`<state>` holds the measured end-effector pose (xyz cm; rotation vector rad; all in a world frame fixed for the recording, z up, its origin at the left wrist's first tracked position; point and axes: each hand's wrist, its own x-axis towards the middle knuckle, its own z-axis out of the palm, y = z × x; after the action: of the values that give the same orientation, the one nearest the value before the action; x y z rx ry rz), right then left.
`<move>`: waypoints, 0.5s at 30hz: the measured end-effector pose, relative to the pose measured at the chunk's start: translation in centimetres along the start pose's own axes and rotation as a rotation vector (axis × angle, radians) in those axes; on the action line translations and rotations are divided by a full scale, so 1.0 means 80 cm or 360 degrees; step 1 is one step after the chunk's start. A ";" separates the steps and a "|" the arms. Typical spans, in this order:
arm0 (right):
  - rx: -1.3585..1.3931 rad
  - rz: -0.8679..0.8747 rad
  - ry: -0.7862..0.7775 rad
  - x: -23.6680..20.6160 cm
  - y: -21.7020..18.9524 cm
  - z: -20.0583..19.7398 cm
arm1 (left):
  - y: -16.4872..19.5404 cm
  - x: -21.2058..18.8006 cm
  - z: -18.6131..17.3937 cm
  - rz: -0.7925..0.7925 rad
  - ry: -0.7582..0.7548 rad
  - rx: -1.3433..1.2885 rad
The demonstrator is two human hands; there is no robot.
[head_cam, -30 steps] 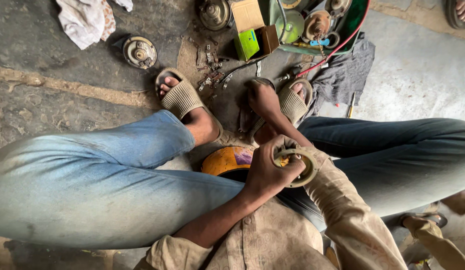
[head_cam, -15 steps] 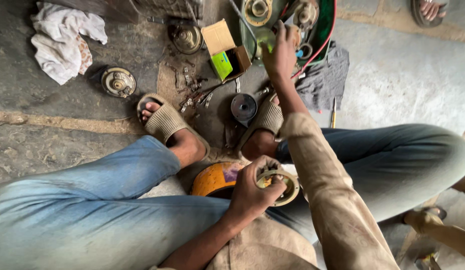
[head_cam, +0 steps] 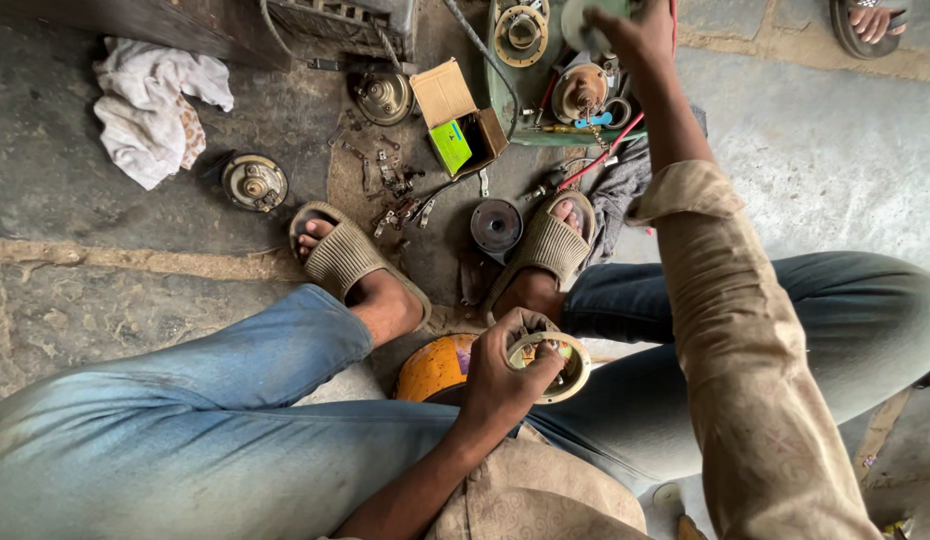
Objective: The person sits on the floor of a repair workshop and works on small motor components. They file or sand a metal part against a block on a low bench, then hold a round motor end-cap in their lap and fit small screws and parts into it by hand, reaching into a green tray for components.
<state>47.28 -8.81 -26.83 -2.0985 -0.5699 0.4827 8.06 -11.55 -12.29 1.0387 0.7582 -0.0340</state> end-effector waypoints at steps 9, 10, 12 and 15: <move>0.0102 0.0044 -0.0340 -0.022 0.019 0.013 | -0.003 -0.005 0.004 -0.0057 -0.0066 0.0055; 0.0316 0.0121 -0.0431 -0.020 0.023 0.014 | -0.003 -0.006 0.006 -0.0059 -0.0087 0.0058; 0.0247 0.0177 -0.0406 -0.020 0.028 0.010 | -0.003 -0.007 0.008 -0.0088 -0.0119 0.0070; -0.0593 0.0015 -0.0163 -0.030 0.033 0.007 | -0.002 -0.008 0.009 -0.0088 -0.0118 0.0099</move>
<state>45.59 -11.11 -29.07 -2.4400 -0.7563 0.5227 7.91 -12.38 -11.83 1.0697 0.7221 -0.1438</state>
